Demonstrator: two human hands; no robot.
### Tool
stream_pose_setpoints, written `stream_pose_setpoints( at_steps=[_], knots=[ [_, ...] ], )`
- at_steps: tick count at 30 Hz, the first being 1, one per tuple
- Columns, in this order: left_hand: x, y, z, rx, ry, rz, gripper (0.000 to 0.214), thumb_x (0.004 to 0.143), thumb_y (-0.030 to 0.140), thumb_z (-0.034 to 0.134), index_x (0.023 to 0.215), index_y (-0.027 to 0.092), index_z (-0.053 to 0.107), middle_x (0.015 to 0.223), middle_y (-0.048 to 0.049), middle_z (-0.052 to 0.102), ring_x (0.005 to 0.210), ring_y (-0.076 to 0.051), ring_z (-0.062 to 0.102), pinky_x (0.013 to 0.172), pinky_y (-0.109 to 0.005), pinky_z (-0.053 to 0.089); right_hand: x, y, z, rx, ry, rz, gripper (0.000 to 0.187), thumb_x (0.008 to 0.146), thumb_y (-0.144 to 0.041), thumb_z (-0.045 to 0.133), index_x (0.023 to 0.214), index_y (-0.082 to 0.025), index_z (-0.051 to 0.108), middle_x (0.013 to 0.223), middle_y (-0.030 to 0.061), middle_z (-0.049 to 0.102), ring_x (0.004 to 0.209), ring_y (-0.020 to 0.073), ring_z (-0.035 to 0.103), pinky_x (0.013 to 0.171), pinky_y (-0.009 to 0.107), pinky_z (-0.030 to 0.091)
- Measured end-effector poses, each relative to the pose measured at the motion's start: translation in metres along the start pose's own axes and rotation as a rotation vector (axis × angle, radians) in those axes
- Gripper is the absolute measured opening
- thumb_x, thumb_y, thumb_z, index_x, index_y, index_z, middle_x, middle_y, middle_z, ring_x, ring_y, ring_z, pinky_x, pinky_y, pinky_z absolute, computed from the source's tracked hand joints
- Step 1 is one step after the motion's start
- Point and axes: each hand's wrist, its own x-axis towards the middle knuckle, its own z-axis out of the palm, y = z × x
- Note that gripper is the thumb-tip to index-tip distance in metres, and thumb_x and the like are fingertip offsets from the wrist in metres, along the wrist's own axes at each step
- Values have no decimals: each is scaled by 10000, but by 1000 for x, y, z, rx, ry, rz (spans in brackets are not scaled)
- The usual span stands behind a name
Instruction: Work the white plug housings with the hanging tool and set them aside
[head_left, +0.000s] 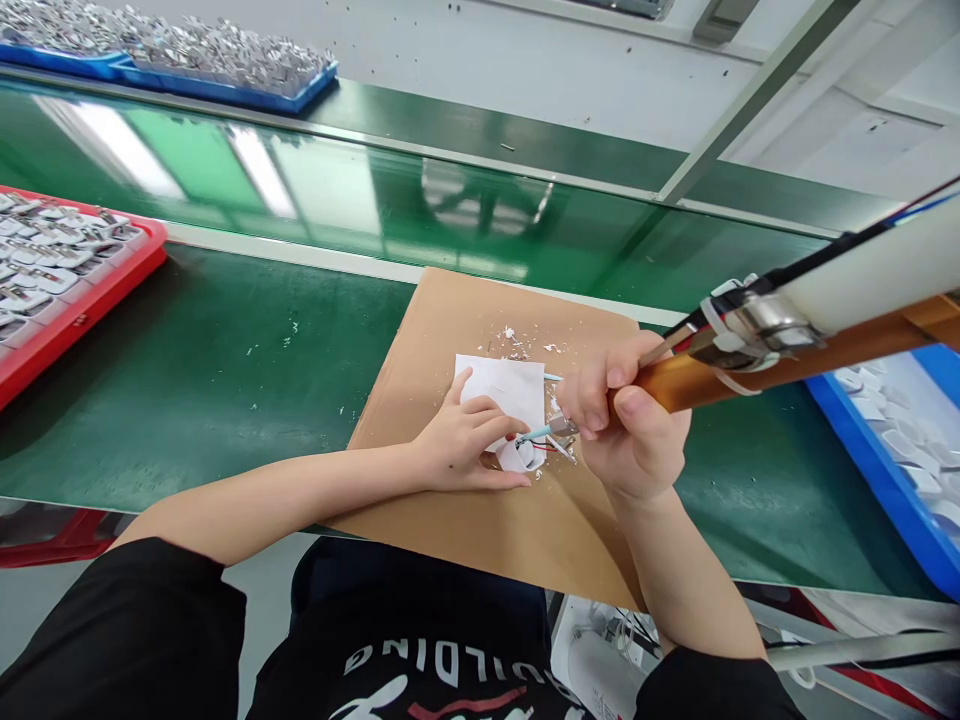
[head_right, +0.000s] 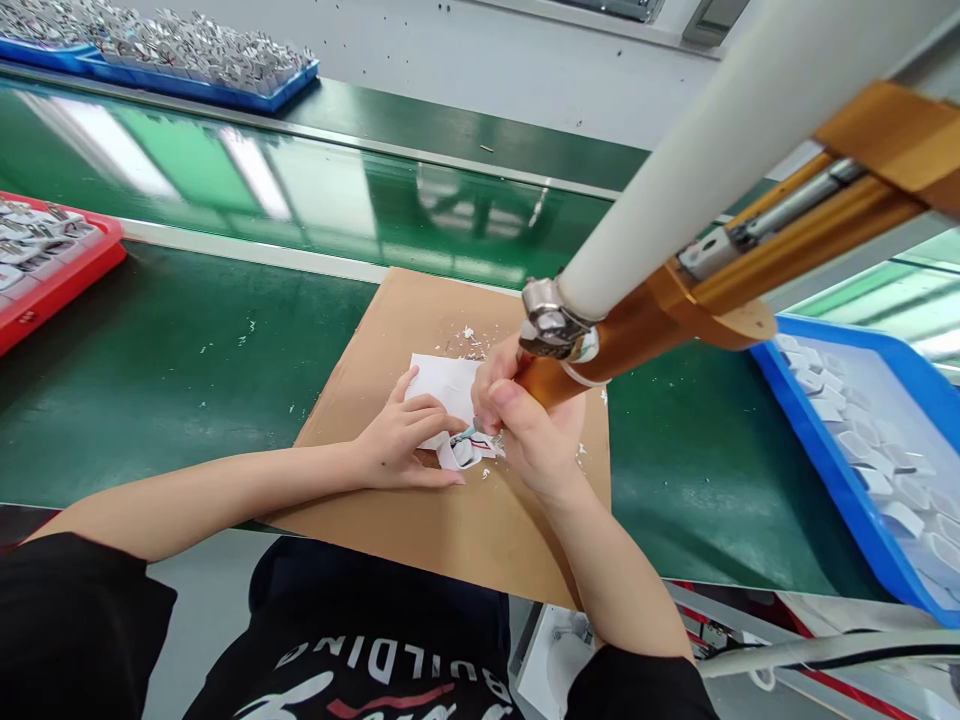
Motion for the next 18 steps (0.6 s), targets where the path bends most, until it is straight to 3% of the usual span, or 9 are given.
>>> stream_pose_setpoints(
  at_steps=[18],
  knots=[
    [-1, -1, 1, 57, -130, -72, 347, 798, 497, 601, 967, 194, 586, 813, 15, 686, 842, -159, 633, 1155, -537, -74, 2, 3, -3, -84, 102, -7, 195, 752, -348, 643, 770, -203, 515, 475, -71, 409, 368, 45, 339, 379, 208, 299]
  ],
)
